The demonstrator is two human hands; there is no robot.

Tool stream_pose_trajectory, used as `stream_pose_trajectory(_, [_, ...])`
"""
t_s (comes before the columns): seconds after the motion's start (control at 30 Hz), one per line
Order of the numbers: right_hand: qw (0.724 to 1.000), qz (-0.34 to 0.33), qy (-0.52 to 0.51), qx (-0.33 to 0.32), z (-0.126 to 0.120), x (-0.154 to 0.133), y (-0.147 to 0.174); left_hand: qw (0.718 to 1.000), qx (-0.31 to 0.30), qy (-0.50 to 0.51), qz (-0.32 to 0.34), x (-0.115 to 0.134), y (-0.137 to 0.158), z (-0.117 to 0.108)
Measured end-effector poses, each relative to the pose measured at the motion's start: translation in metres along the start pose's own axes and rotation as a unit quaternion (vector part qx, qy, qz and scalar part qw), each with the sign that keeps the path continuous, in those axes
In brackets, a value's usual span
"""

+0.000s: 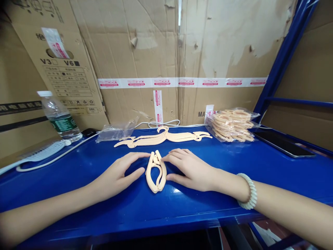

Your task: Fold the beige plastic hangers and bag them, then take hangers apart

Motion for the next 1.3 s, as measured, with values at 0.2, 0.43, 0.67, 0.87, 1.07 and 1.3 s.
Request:
stream_pose_trajectory(0.2, [0.995, 0.049, 0.040, 0.080, -0.017, 0.050, -0.001, 1.000, 0.009, 0.024, -0.006, -0.004, -0.006, -0.010])
stream_pose_trajectory(0.43, [0.983, 0.098, 0.072, 0.137, -0.029, 0.086, 0.004, 0.996, 0.037, 0.075, -0.033, -0.001, -0.007, -0.011])
stream_pose_trajectory(0.67, [0.990, 0.074, 0.068, 0.102, -0.021, 0.075, 0.001, 0.992, 0.064, 0.098, -0.044, -0.002, -0.007, -0.011])
stream_pose_trajectory(0.87, [0.989, 0.081, 0.070, 0.102, -0.023, 0.078, 0.001, 0.991, 0.047, 0.115, -0.044, -0.001, -0.006, -0.011])
stream_pose_trajectory(1.07, [0.989, 0.084, 0.066, 0.098, -0.021, 0.079, 0.000, 0.991, 0.046, 0.115, -0.042, -0.002, -0.005, -0.011])
stream_pose_trajectory(1.3, [0.987, 0.090, 0.076, 0.108, -0.021, 0.081, 0.001, 0.992, 0.044, 0.107, -0.043, -0.003, -0.004, -0.011])
Point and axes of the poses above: each hand's wrist, its own y-axis away from the middle knuckle, its own z-axis out of the palm, x = y × z, the point moved 2 cm from there along -y, towards the middle knuckle, and after that the axes turned 3 degrees about z, right-handed, at the moved point
